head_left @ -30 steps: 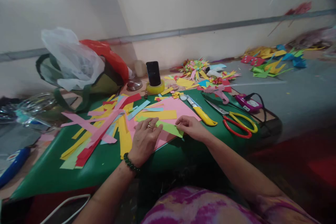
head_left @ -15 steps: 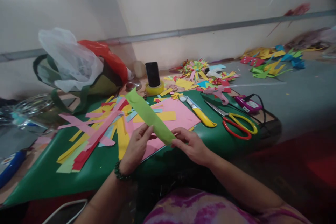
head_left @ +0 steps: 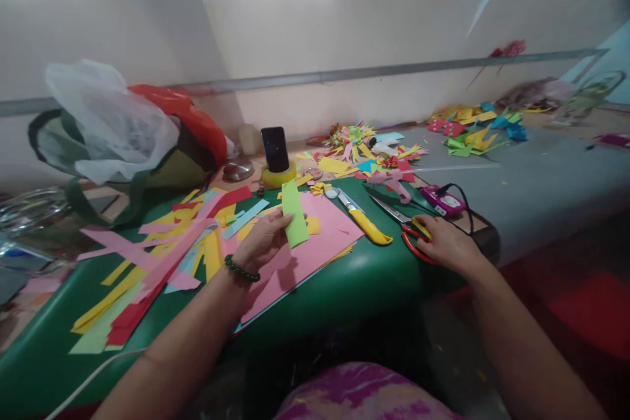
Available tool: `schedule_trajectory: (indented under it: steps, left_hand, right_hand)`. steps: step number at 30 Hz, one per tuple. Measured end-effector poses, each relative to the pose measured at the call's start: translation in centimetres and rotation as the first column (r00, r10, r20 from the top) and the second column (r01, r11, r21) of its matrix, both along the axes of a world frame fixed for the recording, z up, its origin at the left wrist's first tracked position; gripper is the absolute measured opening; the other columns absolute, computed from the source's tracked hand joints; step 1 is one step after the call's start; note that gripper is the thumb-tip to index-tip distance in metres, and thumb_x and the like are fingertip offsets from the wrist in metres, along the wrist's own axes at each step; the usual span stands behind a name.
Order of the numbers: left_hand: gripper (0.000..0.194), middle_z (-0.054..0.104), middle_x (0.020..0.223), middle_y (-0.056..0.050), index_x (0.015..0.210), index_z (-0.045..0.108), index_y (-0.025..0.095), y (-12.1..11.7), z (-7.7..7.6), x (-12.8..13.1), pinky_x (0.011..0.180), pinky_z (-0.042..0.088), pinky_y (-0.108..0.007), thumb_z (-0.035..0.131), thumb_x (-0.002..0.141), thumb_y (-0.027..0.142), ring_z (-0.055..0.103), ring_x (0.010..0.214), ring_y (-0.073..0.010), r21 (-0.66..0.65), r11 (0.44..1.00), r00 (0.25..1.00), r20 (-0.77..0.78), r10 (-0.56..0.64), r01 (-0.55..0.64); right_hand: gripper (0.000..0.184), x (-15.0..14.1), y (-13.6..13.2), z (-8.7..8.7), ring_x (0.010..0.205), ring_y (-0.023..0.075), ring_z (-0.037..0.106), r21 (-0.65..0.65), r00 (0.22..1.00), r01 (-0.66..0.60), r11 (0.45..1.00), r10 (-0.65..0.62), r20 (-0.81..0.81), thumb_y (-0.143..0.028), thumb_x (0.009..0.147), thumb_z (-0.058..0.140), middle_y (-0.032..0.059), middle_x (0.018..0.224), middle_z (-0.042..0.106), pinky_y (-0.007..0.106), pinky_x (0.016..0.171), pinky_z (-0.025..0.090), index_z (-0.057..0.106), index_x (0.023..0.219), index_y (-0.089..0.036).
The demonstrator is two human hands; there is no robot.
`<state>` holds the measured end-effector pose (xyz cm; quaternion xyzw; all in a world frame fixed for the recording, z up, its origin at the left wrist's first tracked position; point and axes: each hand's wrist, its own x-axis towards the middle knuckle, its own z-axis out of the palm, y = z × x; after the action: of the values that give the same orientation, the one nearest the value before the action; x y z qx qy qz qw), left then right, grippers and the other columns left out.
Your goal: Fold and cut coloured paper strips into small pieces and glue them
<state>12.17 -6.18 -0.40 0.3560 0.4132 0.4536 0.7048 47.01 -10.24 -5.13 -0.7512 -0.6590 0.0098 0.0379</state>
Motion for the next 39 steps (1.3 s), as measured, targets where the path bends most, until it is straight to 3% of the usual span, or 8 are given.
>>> schedule_trajectory:
  steps: [5,8,10,14,17,20,25,39]
  left_hand:
    - [0.014,0.073,0.075,-0.004,0.080,0.064,0.012,0.3,-1.0,-0.3,0.061,0.056,-0.018,0.054,0.088,0.006,0.069,0.064,-0.0112,-0.058,0.984,0.978,0.109,0.176,-0.171]
    - [0.017,0.073,0.075,-0.005,0.081,0.065,0.011,0.2,-1.0,-0.7,0.061,0.057,-0.018,0.052,0.089,0.006,0.069,0.064,-0.0112,-0.066,0.974,0.962,0.155,0.227,-0.219]
    - [0.018,0.073,0.074,-0.005,0.079,0.065,0.011,0.3,-0.9,-0.8,0.062,0.057,-0.018,0.052,0.089,0.006,0.069,0.066,-0.0112,-0.053,0.970,0.949,0.200,0.243,-0.237]
    - [0.013,0.074,0.077,-0.006,0.081,0.067,0.011,0.2,-0.9,-0.6,0.065,0.057,-0.017,0.057,0.087,0.007,0.070,0.069,-0.0118,-0.025,0.977,0.952,0.223,0.210,-0.209]
    - [0.009,0.075,0.082,-0.008,0.085,0.068,0.010,0.0,-0.8,-0.7,0.066,0.056,-0.018,0.059,0.086,0.009,0.070,0.069,-0.0123,0.003,0.982,0.960,0.211,0.186,-0.191]
    - [0.010,0.075,0.082,-0.009,0.086,0.069,0.009,-0.2,-0.7,-1.0,0.068,0.055,-0.017,0.058,0.086,0.009,0.070,0.070,-0.0122,0.018,0.976,0.953,0.219,0.208,-0.217]
    - [0.018,0.075,0.080,-0.007,0.086,0.069,0.010,-0.4,-0.3,-1.4,0.066,0.055,-0.015,0.052,0.090,0.008,0.070,0.068,-0.0107,-0.010,0.972,0.938,0.261,0.228,-0.233]
    - [0.018,0.076,0.083,-0.007,0.090,0.070,0.010,-0.9,0.4,-1.3,0.066,0.054,-0.016,0.052,0.090,0.008,0.070,0.070,-0.0113,-0.017,0.974,0.935,0.277,0.220,-0.224]
  right_hand:
    - [0.052,0.4,-1.1,1.6,0.076,0.0249,0.064,0.065,0.971,0.033,0.997,-0.017,-0.237,-0.023,0.066,0.062,0.0089,0.086,0.066,0.032,0.065,0.046,0.056,0.118,-0.014]
    - [0.059,-0.1,-3.8,2.0,0.063,0.0198,0.058,0.185,0.863,-0.001,0.983,0.094,-0.497,-0.039,0.072,0.063,0.0023,0.076,0.059,0.032,0.059,0.046,0.052,0.126,-0.021]
    - [0.065,-1.4,-5.8,1.8,0.065,0.0177,0.058,0.185,0.657,-0.037,0.982,0.163,-0.736,-0.049,0.075,0.065,0.0030,0.081,0.059,0.030,0.060,0.047,0.049,0.132,-0.024]
    - [0.084,-6.4,-8.2,0.7,0.080,0.0208,0.063,0.146,-0.029,-0.326,0.934,0.144,-0.989,-0.070,0.071,0.061,0.0109,0.104,0.063,0.031,0.066,0.049,0.039,0.140,-0.027]
    - [0.071,-9.9,-8.6,0.1,0.089,0.0229,0.063,0.140,-0.273,-0.563,0.815,-0.024,-0.962,-0.074,0.079,0.047,0.0125,0.117,0.060,0.038,0.078,0.048,0.045,0.136,-0.032]
    - [0.060,-11.7,-8.5,-0.1,0.072,0.0147,0.054,0.185,-0.271,-0.615,0.767,0.015,-0.962,-0.069,0.084,0.044,0.0088,0.110,0.058,0.034,0.073,0.044,0.051,0.132,-0.033]
    - [0.080,-12.8,-8.7,0.6,0.059,0.0103,0.035,0.258,-0.306,-0.634,0.729,0.071,-0.949,-0.082,0.074,0.040,0.0044,0.090,0.047,0.027,0.053,0.034,0.050,0.132,-0.027]
    - [0.081,-13.1,-8.5,-0.6,0.055,0.0077,0.031,0.258,-0.348,-0.646,0.718,0.023,-0.937,-0.081,0.074,0.043,0.0006,0.083,0.041,0.023,0.049,0.031,0.047,0.133,-0.025]
